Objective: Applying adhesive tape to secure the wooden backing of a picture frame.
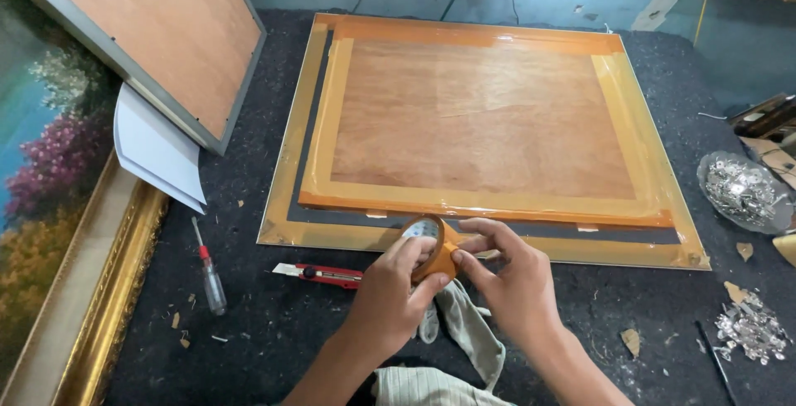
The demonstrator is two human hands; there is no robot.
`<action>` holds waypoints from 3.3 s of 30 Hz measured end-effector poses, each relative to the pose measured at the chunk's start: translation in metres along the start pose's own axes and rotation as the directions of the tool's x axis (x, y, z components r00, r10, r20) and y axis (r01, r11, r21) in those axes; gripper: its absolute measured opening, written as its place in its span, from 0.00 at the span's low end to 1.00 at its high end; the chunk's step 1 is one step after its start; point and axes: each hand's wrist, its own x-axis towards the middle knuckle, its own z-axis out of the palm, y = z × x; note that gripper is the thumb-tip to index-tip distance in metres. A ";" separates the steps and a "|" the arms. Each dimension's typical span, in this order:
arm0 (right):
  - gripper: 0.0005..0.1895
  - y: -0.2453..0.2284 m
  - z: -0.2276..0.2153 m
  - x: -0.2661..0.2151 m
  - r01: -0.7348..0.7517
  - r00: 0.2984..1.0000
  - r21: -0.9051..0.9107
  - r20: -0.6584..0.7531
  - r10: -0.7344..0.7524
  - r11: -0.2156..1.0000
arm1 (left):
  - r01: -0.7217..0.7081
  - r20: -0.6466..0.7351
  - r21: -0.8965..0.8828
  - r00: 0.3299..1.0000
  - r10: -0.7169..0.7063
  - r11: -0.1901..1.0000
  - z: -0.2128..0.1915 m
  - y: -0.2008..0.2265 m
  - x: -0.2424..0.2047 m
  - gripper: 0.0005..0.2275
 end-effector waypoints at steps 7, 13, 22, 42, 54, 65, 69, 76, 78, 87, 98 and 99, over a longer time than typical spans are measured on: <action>0.11 0.013 0.001 0.014 -0.213 0.975 0.192 0.107 0.195 0.958 | -0.122 0.047 0.254 0.992 0.114 0.959 0.015 -0.030 -0.002 0.30; 0.15 0.048 0.002 0.028 -0.195 0.972 0.527 0.214 0.093 0.827 | -0.131 0.002 0.367 0.990 0.141 0.921 0.000 -0.035 0.005 0.21; 0.16 0.138 -0.085 0.091 -0.071 0.977 0.622 -0.113 0.179 0.780 | -0.042 0.041 0.483 0.999 0.025 0.874 -0.044 -0.024 0.035 0.18; 0.22 0.292 -0.211 0.113 -0.438 0.702 0.415 -0.395 0.592 0.797 | 0.006 0.104 0.161 0.994 -0.022 0.987 0.045 -0.003 0.132 0.20; 0.23 0.251 -0.211 0.106 -0.432 0.745 0.357 -0.376 0.551 0.828 | 0.003 0.128 0.264 0.991 -0.038 0.964 0.059 -0.005 0.139 0.19; 0.23 0.250 -0.209 0.109 -0.445 0.754 0.320 -0.371 0.543 0.837 | -0.045 0.160 0.301 0.987 -0.004 0.953 0.060 -0.004 0.142 0.18; 0.23 0.253 -0.207 0.110 -0.451 0.747 0.298 -0.390 0.538 0.842 | -0.030 0.153 0.303 0.988 -0.017 0.952 0.059 -0.001 0.143 0.19; 0.26 0.260 -0.200 0.105 -0.484 0.778 0.073 -0.420 0.467 0.872 | -0.038 0.143 0.301 0.990 -0.005 0.953 0.060 -0.001 0.141 0.19; 0.21 0.271 -0.191 0.106 -0.462 0.793 -0.152 -0.511 0.331 0.874 | -0.047 0.138 0.298 0.990 0.006 0.953 0.060 -0.003 0.141 0.19; 0.19 0.259 -0.149 0.065 -0.286 0.881 -0.614 -0.471 -0.051 0.736 | -0.087 0.116 0.284 0.992 0.056 0.955 0.061 -0.009 0.141 0.19; 0.18 0.314 -0.163 0.107 -0.563 0.760 -0.245 -0.530 0.377 0.789 | -0.062 0.105 0.271 0.994 0.035 0.961 0.061 -0.012 0.142 0.20; 0.19 0.312 -0.166 0.104 -0.582 0.742 -0.231 -0.542 0.394 0.779 | -0.058 0.102 0.261 0.994 0.032 0.964 0.062 -0.013 0.141 0.20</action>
